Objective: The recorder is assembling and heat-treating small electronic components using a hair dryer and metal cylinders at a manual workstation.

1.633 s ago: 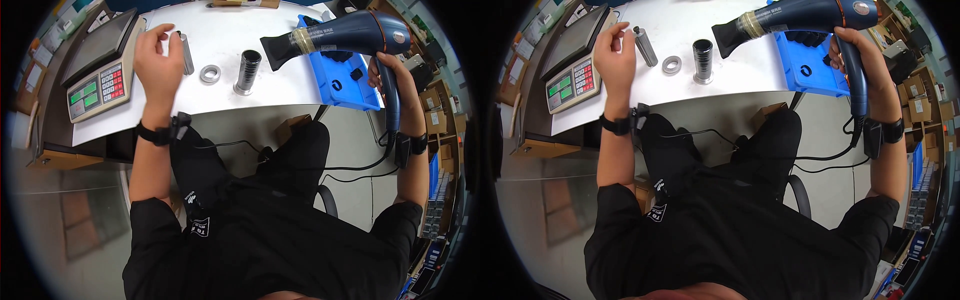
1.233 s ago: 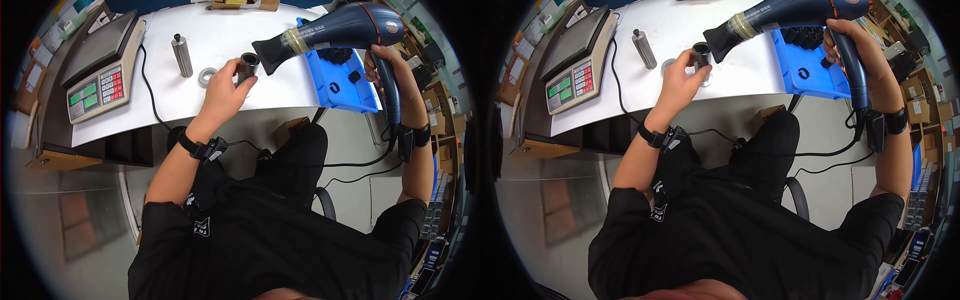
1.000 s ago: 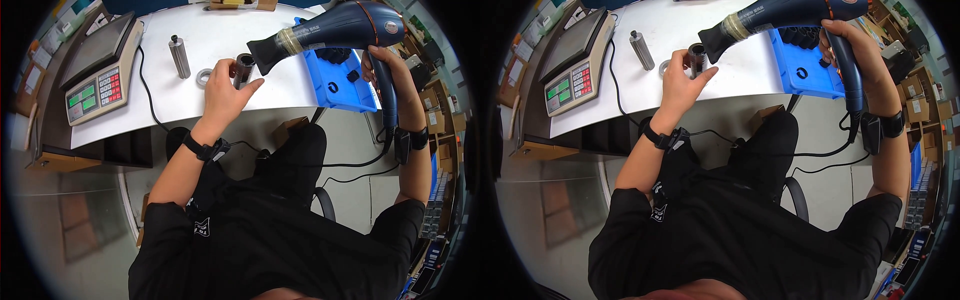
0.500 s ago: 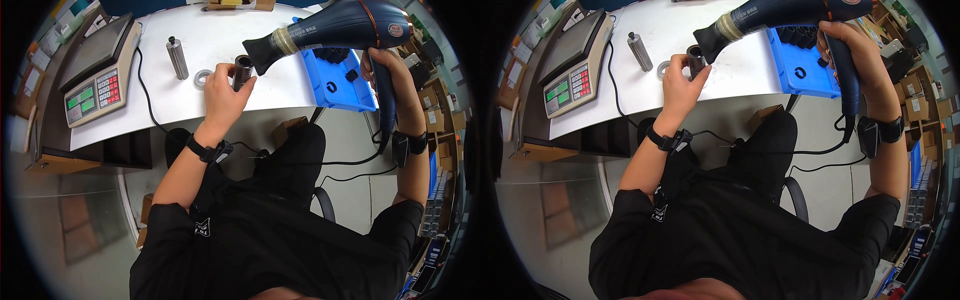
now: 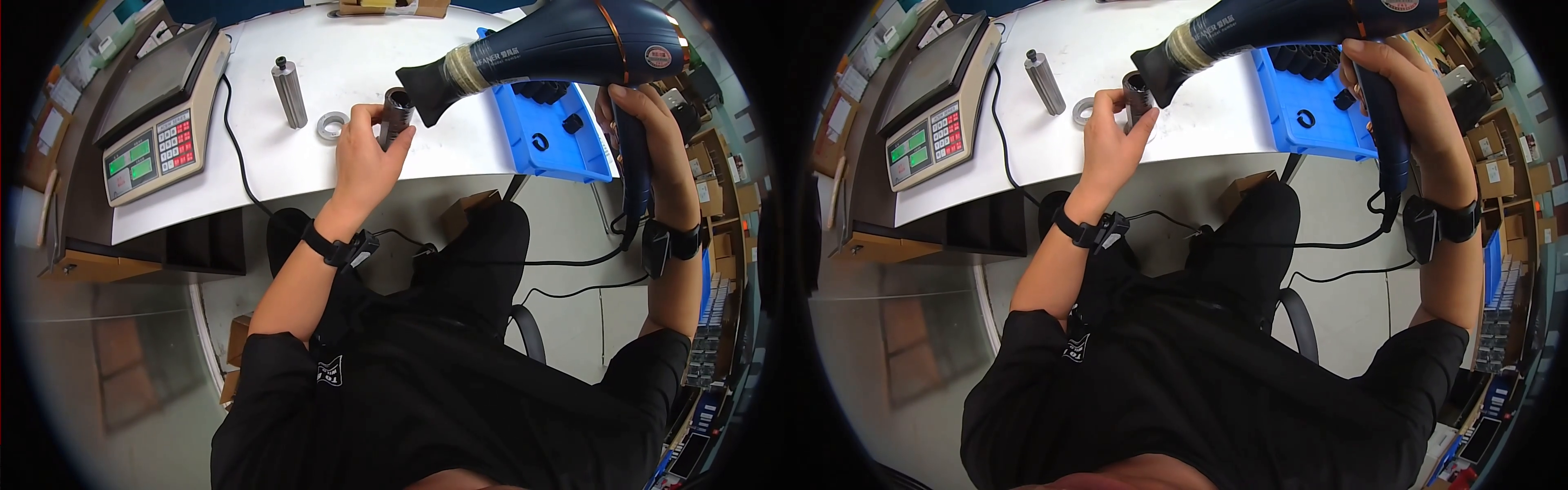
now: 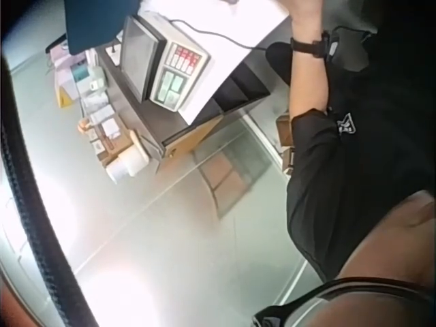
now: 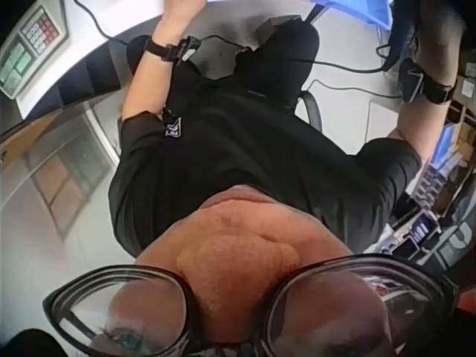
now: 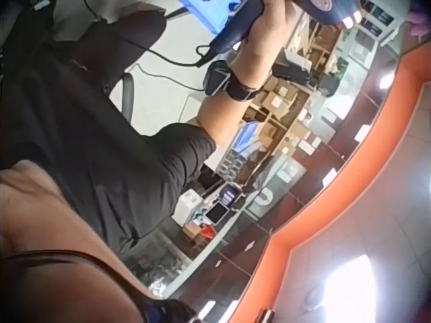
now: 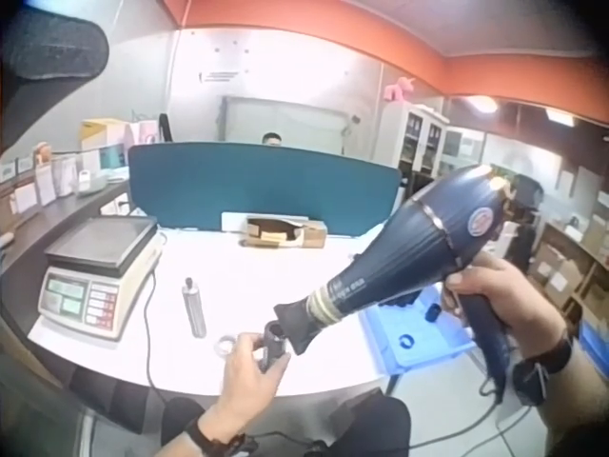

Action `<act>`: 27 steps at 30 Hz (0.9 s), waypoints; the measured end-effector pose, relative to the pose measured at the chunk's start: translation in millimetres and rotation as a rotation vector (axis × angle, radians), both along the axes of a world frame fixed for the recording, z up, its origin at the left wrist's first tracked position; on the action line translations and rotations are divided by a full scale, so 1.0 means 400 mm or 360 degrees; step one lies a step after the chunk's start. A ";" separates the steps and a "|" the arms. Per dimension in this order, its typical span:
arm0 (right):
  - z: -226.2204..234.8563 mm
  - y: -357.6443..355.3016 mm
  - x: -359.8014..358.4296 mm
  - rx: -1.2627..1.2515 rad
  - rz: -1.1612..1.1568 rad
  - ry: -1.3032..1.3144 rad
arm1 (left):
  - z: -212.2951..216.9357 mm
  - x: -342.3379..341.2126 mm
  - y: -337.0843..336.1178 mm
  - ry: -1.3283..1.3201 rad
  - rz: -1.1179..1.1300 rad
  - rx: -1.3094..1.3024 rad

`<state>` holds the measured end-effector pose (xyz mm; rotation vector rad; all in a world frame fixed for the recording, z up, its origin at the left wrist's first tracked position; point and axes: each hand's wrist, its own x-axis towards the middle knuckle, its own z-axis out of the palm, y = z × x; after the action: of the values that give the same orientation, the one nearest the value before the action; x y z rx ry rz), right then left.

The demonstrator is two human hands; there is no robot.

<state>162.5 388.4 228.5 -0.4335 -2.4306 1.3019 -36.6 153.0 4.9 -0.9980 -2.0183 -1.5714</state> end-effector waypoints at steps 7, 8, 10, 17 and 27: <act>0.006 -0.001 -0.003 0.0046 0.0084 0.0009 | 0.038 0.004 -0.018 -0.0410 -0.0420 -0.0117; 0.004 -0.001 -0.007 0.0096 0.0069 0.0062 | 0.037 0.006 -0.017 -0.0409 -0.0419 -0.0115; 0.011 -0.006 -0.009 0.0087 0.0070 0.0039 | 0.032 0.014 -0.008 -0.0318 -0.0352 -0.0111; 0.058 -0.034 -0.031 0.0109 0.0135 -0.0070 | 0.017 0.007 -0.010 -0.0366 -0.0346 -0.0081; 0.080 0.000 -0.032 0.0264 0.0010 -0.0076 | 0.035 0.004 -0.014 0.0172 -0.0252 0.0268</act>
<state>149.8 388.5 260.7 -0.4167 -2.5560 1.0926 -34.9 147.5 19.0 -1.1734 -1.7400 -1.6974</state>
